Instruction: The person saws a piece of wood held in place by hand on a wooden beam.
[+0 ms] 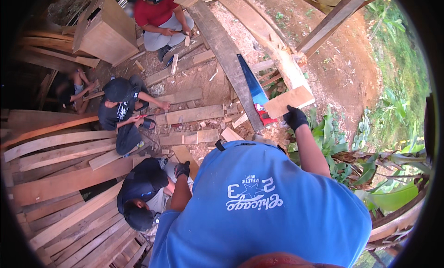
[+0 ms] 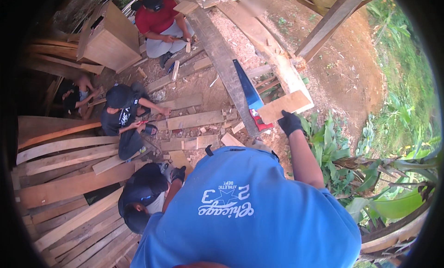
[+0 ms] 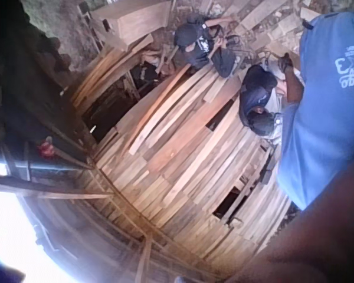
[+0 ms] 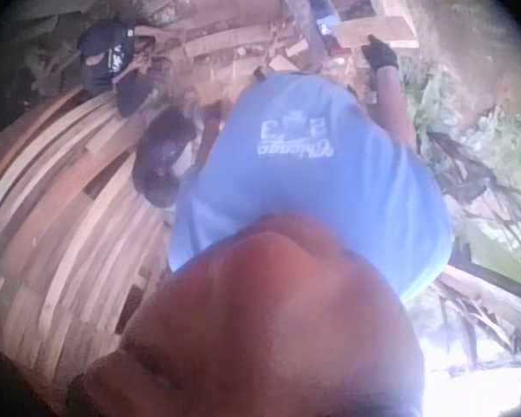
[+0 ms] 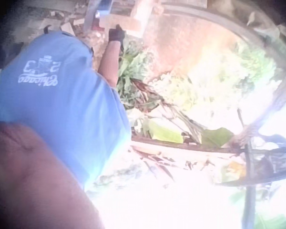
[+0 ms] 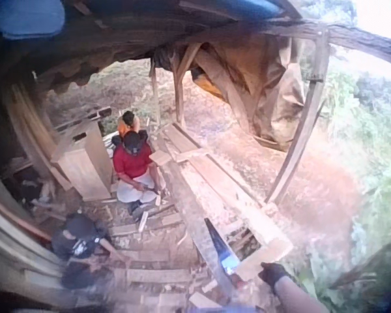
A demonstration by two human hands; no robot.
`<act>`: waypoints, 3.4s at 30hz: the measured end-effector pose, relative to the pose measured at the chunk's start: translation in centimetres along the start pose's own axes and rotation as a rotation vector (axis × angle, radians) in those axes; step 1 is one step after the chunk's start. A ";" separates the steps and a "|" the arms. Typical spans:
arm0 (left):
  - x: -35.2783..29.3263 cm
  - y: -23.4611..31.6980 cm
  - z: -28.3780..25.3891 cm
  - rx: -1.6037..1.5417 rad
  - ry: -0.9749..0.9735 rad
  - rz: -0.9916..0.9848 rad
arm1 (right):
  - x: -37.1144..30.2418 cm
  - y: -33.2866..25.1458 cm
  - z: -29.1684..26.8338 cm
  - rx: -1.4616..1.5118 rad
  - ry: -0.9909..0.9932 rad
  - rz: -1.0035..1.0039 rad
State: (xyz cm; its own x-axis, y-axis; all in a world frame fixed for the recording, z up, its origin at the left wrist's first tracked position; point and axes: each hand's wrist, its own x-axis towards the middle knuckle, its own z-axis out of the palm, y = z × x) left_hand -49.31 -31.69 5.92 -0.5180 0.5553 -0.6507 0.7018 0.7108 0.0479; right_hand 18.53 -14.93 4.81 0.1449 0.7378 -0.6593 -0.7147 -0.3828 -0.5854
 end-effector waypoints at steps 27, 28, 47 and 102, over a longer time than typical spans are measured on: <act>-23.1 0.1 10.7 0.022 0.027 -0.293 | 1.6 2.5 4.2 -1.630 -0.216 -0.300; -23.0 2.5 11.2 0.005 0.015 -0.296 | -0.7 0.5 4.1 -1.678 -0.244 -0.474; -18.6 3.9 13.5 0.276 -0.186 -0.151 | -0.9 6.5 6.2 -1.816 -0.855 -1.288; -15.4 -8.1 18.3 0.374 -0.225 -0.110 | 13.9 3.6 -4.5 -0.346 0.016 0.277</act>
State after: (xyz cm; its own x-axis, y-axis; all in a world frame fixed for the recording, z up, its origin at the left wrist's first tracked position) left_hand -38.08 -53.82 1.69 -0.5091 0.3481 -0.7872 0.7985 0.5324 -0.2809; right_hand 21.07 -8.59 -8.61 -0.0076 0.5732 -0.8194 -0.4569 -0.7309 -0.5070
